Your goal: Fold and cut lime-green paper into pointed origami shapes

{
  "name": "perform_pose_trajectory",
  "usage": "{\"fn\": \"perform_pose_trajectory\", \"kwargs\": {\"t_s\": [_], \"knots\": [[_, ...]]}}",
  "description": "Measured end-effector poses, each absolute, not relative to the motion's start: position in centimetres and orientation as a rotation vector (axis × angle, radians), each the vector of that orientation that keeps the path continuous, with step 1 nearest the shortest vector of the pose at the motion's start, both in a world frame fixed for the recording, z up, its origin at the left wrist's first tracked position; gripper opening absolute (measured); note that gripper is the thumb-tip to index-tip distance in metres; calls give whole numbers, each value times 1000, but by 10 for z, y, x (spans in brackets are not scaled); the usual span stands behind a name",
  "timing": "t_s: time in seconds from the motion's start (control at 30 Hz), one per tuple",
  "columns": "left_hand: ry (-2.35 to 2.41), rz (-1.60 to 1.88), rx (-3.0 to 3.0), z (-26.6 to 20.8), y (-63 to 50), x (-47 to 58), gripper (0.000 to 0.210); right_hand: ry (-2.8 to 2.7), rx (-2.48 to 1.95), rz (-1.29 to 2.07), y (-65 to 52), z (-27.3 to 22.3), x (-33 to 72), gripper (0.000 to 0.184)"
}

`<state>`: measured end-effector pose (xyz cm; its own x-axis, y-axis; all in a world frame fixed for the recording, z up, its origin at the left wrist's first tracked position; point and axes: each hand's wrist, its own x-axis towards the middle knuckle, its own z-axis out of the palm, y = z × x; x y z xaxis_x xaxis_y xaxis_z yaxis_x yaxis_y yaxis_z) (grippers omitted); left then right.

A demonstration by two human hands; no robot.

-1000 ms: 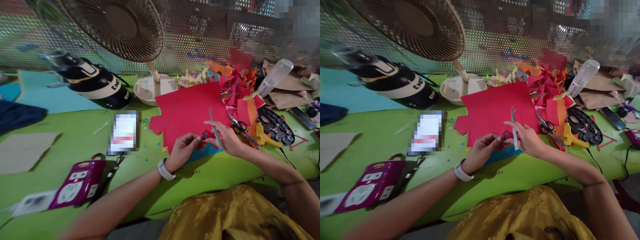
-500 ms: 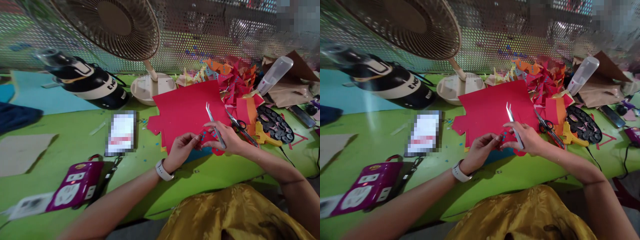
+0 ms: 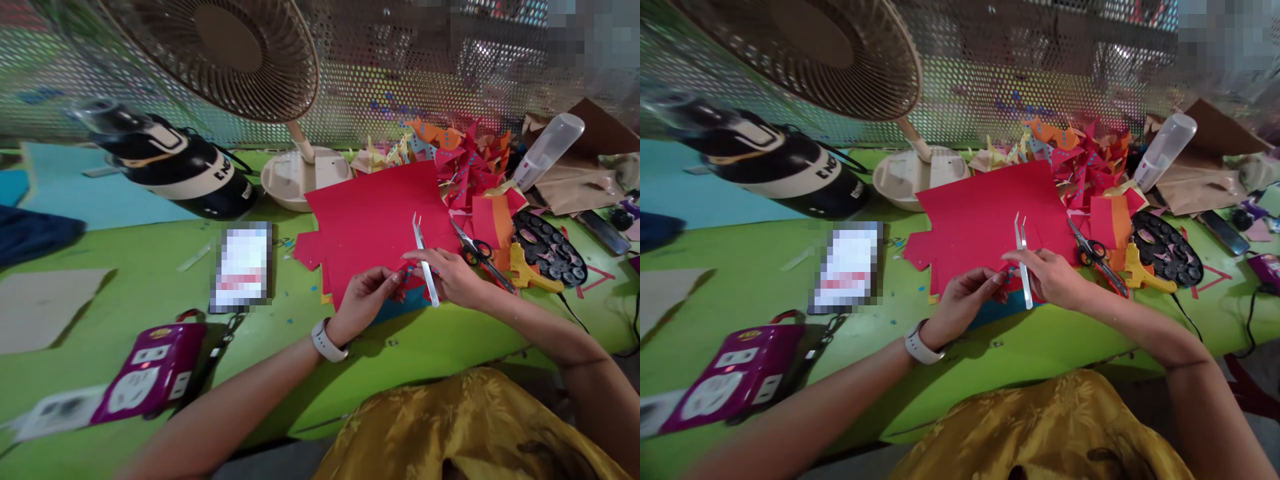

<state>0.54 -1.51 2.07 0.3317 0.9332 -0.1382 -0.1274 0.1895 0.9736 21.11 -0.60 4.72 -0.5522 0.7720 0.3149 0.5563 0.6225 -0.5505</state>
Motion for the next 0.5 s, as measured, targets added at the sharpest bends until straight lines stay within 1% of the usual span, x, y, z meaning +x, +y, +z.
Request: {"fn": "perform_pose_trajectory", "kwargs": {"t_s": [0.17,0.3,0.5], "knots": [[928,946,1099,19,-14,6,45,-2323,-1078,509,-3,42,212,44],[922,959,1090,21,-15,7,46,-2295,-1034,455,-2,38,213,42],[926,964,1099,21,-17,6,46,-2433,-867,122,-2,40,218,43]]}}
